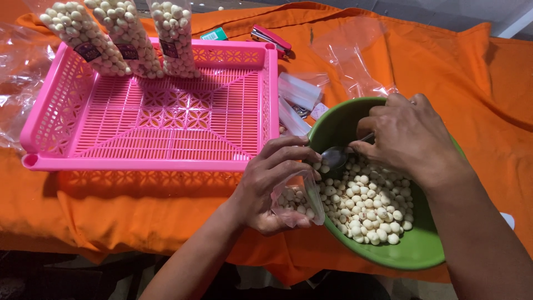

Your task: Scooping small round snacks from a bowl into a plastic bag using a spoon at a natural pace.

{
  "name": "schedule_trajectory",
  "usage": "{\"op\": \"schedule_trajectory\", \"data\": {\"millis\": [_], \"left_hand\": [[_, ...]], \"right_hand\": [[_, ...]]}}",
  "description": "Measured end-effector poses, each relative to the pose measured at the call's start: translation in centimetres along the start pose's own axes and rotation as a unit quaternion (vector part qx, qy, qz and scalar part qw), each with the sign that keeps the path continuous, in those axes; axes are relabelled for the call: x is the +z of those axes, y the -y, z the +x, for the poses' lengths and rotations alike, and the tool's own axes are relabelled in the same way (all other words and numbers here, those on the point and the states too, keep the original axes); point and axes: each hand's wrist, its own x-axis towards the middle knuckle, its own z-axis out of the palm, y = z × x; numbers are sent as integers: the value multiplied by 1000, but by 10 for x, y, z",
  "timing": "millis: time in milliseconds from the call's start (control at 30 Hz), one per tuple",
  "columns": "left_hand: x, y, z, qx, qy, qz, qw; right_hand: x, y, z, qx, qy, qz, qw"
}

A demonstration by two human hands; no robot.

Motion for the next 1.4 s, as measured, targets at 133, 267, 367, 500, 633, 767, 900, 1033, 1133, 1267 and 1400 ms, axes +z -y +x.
{"op": "schedule_trajectory", "data": {"millis": [133,267,367,500,633,767,900,1033,1133,1267,1400], "left_hand": [[-1,-2,2,2,-4,-2,1000],[-1,-2,1,-3,2,-3,1000],[0,-1,0,-5,0,-3,1000],[-1,-2,2,-4,-3,-1,1000],[-1,-2,1,-7,-3,-6,1000],[-1,-2,1,-7,0,-4,1000],[-1,-2,0,-9,2,-6,1000],[-2,-2,2,-3,-3,-2,1000],[-4,-3,2,4,-3,-2,1000],[-5,-5,4,10,-11,-4,1000],[-4,-2,1,8,-5,-5,1000]], "right_hand": [[2,-2,1,-8,0,12,1000],[1,0,2,-23,47,41,998],[0,3,-1,-4,67,73,995],[2,2,-1,-5,74,110,991],[-14,6,-7,19,117,125,985],[-6,-1,-5,6,46,106,993],[-10,0,-7,4,25,123,992],[-3,-4,-6,-42,-44,125,990],[7,-12,-7,-75,-185,111,974],[1,-11,-18,-59,-378,47,923],[-5,-5,-24,-46,-428,20,902]]}}
